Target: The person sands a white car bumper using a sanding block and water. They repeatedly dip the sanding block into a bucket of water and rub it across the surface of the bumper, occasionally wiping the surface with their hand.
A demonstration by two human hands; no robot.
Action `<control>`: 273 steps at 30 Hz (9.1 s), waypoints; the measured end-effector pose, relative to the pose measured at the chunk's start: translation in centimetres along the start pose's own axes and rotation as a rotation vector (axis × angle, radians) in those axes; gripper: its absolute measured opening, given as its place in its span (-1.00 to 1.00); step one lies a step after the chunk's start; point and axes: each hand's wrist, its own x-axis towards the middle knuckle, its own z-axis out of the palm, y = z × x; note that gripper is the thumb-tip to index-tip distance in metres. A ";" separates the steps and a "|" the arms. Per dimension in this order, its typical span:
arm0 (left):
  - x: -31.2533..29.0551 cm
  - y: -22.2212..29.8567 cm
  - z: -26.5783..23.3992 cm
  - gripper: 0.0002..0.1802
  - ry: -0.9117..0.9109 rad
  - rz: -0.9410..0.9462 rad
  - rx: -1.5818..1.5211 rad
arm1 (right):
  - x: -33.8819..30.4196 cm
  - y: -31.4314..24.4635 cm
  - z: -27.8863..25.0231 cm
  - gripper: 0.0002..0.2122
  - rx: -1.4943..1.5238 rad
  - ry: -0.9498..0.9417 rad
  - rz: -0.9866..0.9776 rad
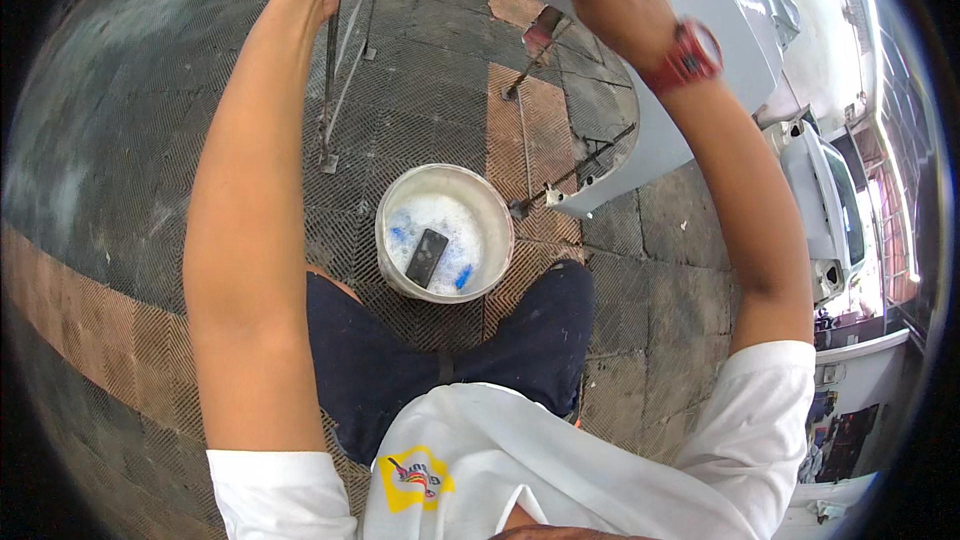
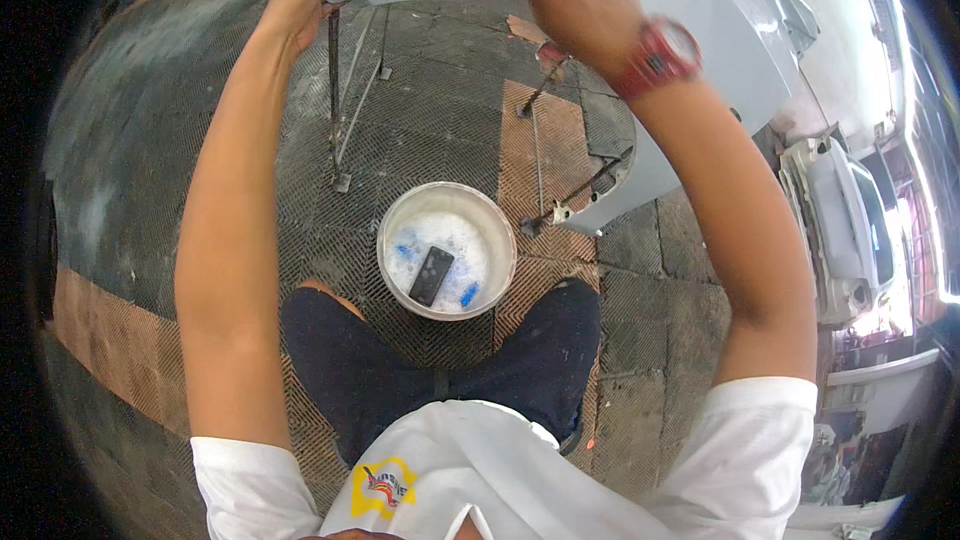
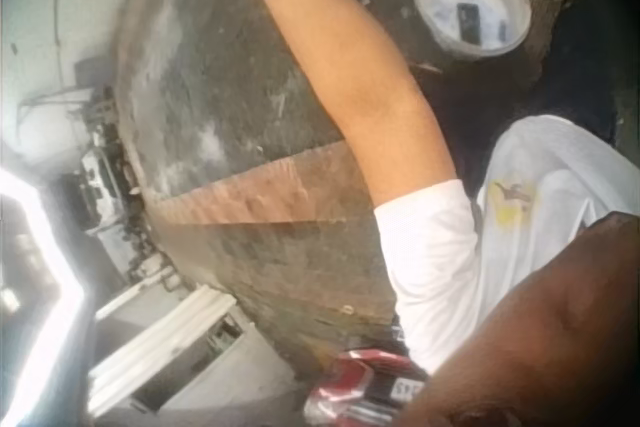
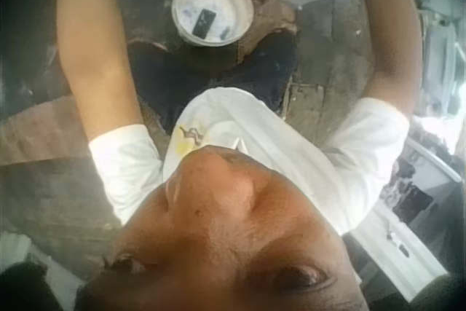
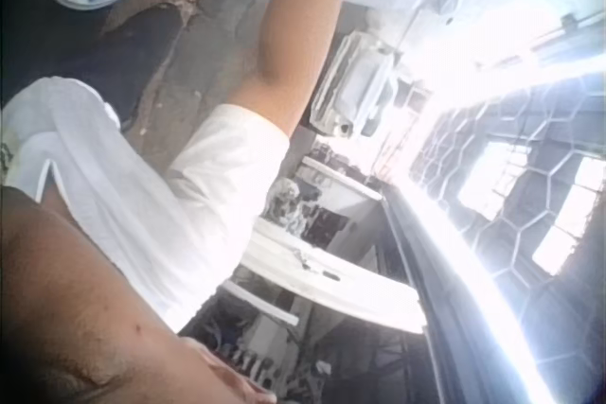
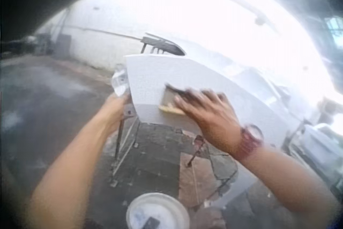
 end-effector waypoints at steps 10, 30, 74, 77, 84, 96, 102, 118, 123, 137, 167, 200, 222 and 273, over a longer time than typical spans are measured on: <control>-0.8 1.3 0.4 -0.43 0.005 -0.021 0.025 | 2.6 1.7 -0.5 -0.57 0.060 0.090 -0.005; 8.2 -5.7 -9.4 -0.32 -0.104 -0.102 -0.296 | -1.5 4.2 -1.1 -0.56 0.155 0.053 0.026; 1.4 -1.0 -1.1 -0.15 0.022 0.016 0.136 | -11.5 4.6 -0.4 -0.42 0.036 -0.026 0.128; 1.0 -1.5 -0.4 -0.16 0.060 0.067 0.191 | -10.7 4.5 -0.9 -0.39 0.047 -0.034 0.144; 1.8 -0.1 -2.8 -0.15 -0.012 -0.058 0.188 | -4.3 3.2 -0.3 -0.40 -0.035 0.089 0.114; 1.4 -0.2 -1.5 -0.18 0.077 0.009 0.187 | -2.1 1.1 0.3 -0.43 -0.014 0.078 0.030; 0.8 -0.4 0.2 -0.24 0.094 -0.005 0.168 | -3.2 0.5 0.3 -0.41 -0.008 0.062 -0.009; 1.5 -1.4 -0.7 -0.31 0.065 0.029 0.087 | 3.3 -0.4 1.2 -0.40 -0.040 0.077 -0.106; 0.1 -0.5 0.4 -0.35 0.087 0.019 0.105 | -2.5 0.4 -0.1 -0.41 -0.044 -0.010 -0.085; 0.0 -0.4 1.5 -0.41 0.089 0.019 0.050 | -2.8 1.1 -0.6 -0.42 -0.067 0.023 -0.103; 1.0 -2.4 1.3 -0.27 0.085 0.057 0.121 | -1.7 3.5 -1.7 -0.45 0.066 -0.047 0.091; 0.7 -1.1 -0.3 -0.21 0.069 0.030 0.148 | -11.2 3.9 -1.0 -0.43 0.035 -0.053 0.235; 0.1 0.1 -1.1 -0.21 0.067 0.015 0.177 | -2.3 -0.5 0.0 -0.29 -0.028 -0.027 -0.001; -0.8 0.7 0.1 -0.34 0.133 0.005 0.149 | -4.3 1.3 -1.1 -0.24 -0.008 -0.020 -0.027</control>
